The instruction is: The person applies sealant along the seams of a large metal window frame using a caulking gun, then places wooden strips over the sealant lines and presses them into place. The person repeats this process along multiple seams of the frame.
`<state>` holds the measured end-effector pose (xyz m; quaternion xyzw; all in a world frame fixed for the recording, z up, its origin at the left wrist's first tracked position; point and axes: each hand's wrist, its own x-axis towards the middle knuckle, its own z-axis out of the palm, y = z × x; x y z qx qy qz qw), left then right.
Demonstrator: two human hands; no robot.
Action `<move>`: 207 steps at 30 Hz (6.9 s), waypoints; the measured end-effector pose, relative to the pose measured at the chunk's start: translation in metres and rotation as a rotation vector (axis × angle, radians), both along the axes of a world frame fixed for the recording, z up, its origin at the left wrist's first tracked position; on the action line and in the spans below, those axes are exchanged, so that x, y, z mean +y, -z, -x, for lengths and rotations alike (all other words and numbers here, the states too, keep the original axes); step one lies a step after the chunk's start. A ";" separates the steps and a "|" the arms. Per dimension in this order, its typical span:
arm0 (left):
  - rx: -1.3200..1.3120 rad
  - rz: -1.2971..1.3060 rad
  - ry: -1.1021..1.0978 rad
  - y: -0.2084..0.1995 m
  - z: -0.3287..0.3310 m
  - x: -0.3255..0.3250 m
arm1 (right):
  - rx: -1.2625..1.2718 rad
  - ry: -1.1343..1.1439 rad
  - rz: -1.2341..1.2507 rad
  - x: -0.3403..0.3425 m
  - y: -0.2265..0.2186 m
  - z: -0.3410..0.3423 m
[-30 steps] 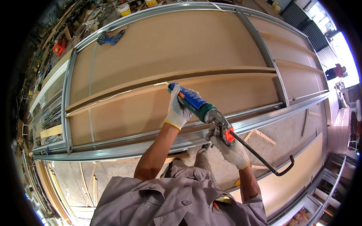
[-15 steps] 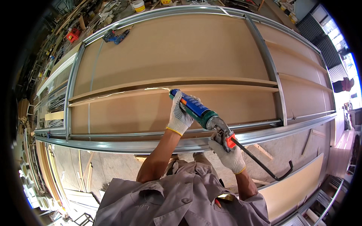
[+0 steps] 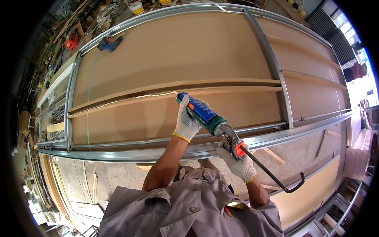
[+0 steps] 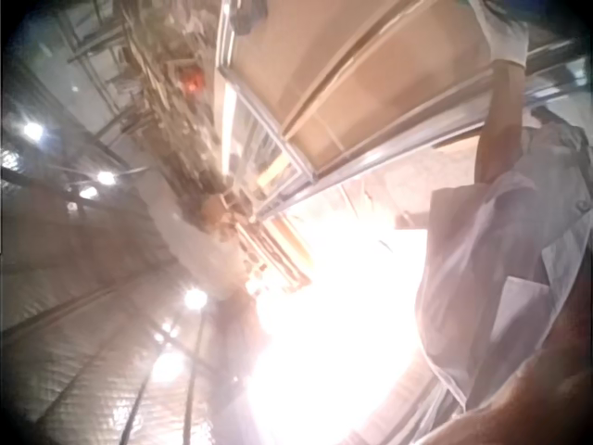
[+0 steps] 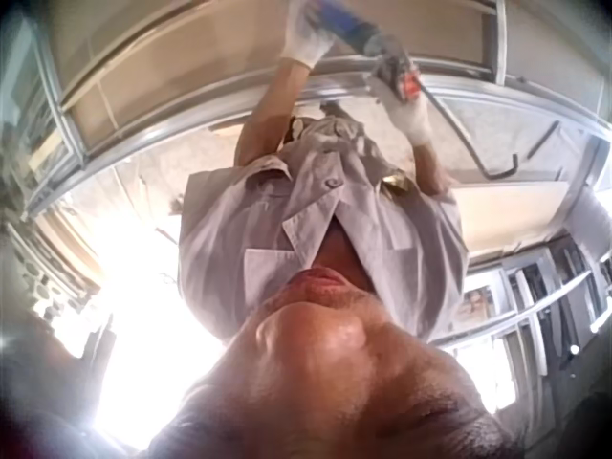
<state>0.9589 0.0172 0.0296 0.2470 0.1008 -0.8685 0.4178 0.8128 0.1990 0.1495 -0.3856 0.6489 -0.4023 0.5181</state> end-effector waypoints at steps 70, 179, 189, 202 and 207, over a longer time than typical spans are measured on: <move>0.170 -0.154 0.635 -0.022 0.377 0.074 | 0.486 0.493 -0.089 0.111 -0.038 0.251; -0.589 0.341 -0.490 0.033 -0.798 -0.259 | -0.772 -0.183 0.145 -0.326 0.100 -0.762; -0.528 0.307 -0.504 0.031 -0.782 -0.253 | -0.648 -0.188 0.196 -0.325 0.096 -0.758; -0.451 0.301 -0.537 0.015 -0.745 -0.238 | -0.601 -0.162 0.176 -0.312 0.073 -0.730; -0.376 0.309 -0.505 0.012 -0.730 -0.231 | -0.551 -0.133 0.162 -0.303 0.072 -0.710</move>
